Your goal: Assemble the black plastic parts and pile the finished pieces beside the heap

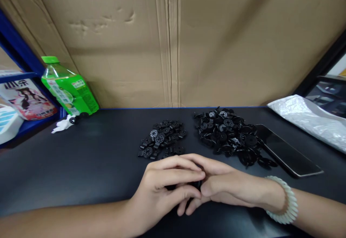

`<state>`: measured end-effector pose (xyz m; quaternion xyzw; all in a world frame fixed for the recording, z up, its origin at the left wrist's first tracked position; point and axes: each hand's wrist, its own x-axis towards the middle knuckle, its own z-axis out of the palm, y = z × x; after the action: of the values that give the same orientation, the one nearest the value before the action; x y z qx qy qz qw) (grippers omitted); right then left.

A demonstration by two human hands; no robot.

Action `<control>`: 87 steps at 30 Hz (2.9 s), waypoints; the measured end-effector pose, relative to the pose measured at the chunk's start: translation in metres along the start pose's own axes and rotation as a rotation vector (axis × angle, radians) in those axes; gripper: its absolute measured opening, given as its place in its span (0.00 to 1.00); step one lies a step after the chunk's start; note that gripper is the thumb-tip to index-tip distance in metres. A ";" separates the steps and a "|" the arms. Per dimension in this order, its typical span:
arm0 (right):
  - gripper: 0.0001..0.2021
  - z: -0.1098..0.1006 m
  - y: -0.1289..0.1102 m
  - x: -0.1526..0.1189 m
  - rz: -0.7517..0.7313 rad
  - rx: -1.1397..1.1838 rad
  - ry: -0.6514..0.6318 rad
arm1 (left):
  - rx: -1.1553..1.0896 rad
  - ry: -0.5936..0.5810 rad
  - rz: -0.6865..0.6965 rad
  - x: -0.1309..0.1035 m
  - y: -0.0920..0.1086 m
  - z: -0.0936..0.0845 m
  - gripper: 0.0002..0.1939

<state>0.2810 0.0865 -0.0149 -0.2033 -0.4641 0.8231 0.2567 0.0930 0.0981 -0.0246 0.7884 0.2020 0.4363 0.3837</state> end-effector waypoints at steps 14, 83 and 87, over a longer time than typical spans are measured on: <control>0.31 0.003 0.006 0.005 -0.004 0.121 0.053 | 0.073 0.025 -0.109 -0.004 -0.003 0.005 0.13; 0.14 -0.004 -0.001 -0.002 -0.273 -0.863 0.516 | 0.217 0.037 -0.068 -0.007 -0.007 0.003 0.14; 0.15 0.002 0.000 -0.001 -0.234 -0.726 0.492 | 0.233 0.008 -0.048 -0.006 -0.006 0.003 0.15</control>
<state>0.2807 0.0841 -0.0141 -0.4159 -0.6677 0.4995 0.3629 0.0927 0.0965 -0.0334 0.8208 0.2716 0.4037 0.2993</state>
